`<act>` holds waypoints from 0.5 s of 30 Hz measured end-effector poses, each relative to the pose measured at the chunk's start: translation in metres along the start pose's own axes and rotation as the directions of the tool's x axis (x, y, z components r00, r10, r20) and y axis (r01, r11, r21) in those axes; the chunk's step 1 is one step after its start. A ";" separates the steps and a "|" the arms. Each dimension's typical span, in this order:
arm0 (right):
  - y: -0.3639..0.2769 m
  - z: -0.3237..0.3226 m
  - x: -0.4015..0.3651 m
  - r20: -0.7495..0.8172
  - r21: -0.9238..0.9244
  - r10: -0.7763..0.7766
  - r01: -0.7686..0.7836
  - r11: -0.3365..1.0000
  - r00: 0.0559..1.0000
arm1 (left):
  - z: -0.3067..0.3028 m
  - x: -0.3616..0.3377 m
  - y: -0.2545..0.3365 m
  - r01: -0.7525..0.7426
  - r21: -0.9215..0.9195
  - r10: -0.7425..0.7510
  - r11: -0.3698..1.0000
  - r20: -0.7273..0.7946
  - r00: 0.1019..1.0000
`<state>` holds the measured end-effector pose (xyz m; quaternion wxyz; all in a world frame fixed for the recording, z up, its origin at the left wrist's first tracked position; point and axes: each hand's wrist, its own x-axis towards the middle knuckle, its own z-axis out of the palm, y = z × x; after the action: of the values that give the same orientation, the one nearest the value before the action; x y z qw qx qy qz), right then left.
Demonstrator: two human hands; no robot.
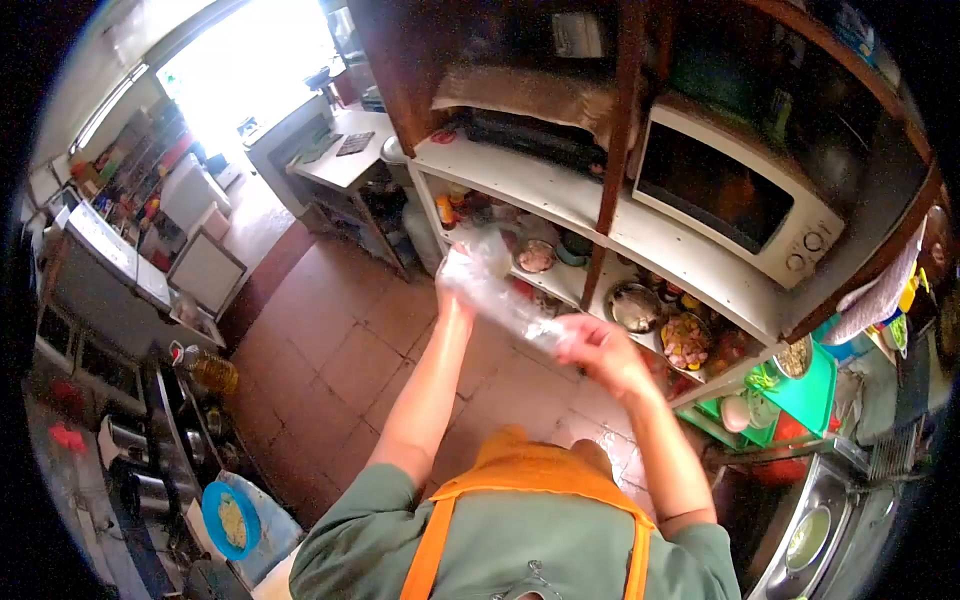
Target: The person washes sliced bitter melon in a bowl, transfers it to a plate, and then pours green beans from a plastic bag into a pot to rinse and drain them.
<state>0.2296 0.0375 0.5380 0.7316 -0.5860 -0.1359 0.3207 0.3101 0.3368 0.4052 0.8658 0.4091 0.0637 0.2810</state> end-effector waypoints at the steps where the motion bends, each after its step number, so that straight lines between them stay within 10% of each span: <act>1: 0.026 -0.007 0.002 0.095 0.173 0.076 -0.092 0.981 0.993 | 0.024 -0.020 0.009 -0.031 -0.035 0.035 0.999 0.140 0.990; 3: 0.075 -0.026 0.011 0.200 0.254 0.189 -0.238 0.937 0.961 | 0.090 -0.082 0.054 0.114 -0.324 0.028 0.939 0.403 0.915; 6: 0.099 -0.064 0.034 0.040 0.182 0.164 -0.169 0.969 0.986 | 0.076 -0.076 0.048 0.594 0.009 -0.374 0.804 0.785 0.494; 7: 0.098 -0.075 0.042 -0.031 0.180 0.108 -0.101 0.979 0.994 | 0.118 -0.100 0.088 0.019 0.237 -0.227 0.971 0.900 0.371; 9: 0.064 -0.085 0.040 -0.098 0.051 0.008 -0.003 0.999 0.995 | 0.129 -0.116 0.095 -0.139 0.559 -0.450 0.817 0.769 0.454; 12: 0.004 -0.074 0.023 -0.056 -0.273 -0.138 0.118 0.955 0.989 | 0.111 -0.104 0.053 -0.494 0.541 -0.282 0.681 0.816 0.505; 15: -0.026 -0.046 0.019 0.017 -0.349 -0.229 0.221 0.911 0.973 | 0.125 -0.112 0.062 -0.096 0.581 -0.347 0.808 0.601 0.720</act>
<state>0.2784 0.0113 0.5466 0.6499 -0.6906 -0.2480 0.1979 0.2322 0.2232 0.5200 0.6795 0.7183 -0.1483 0.0151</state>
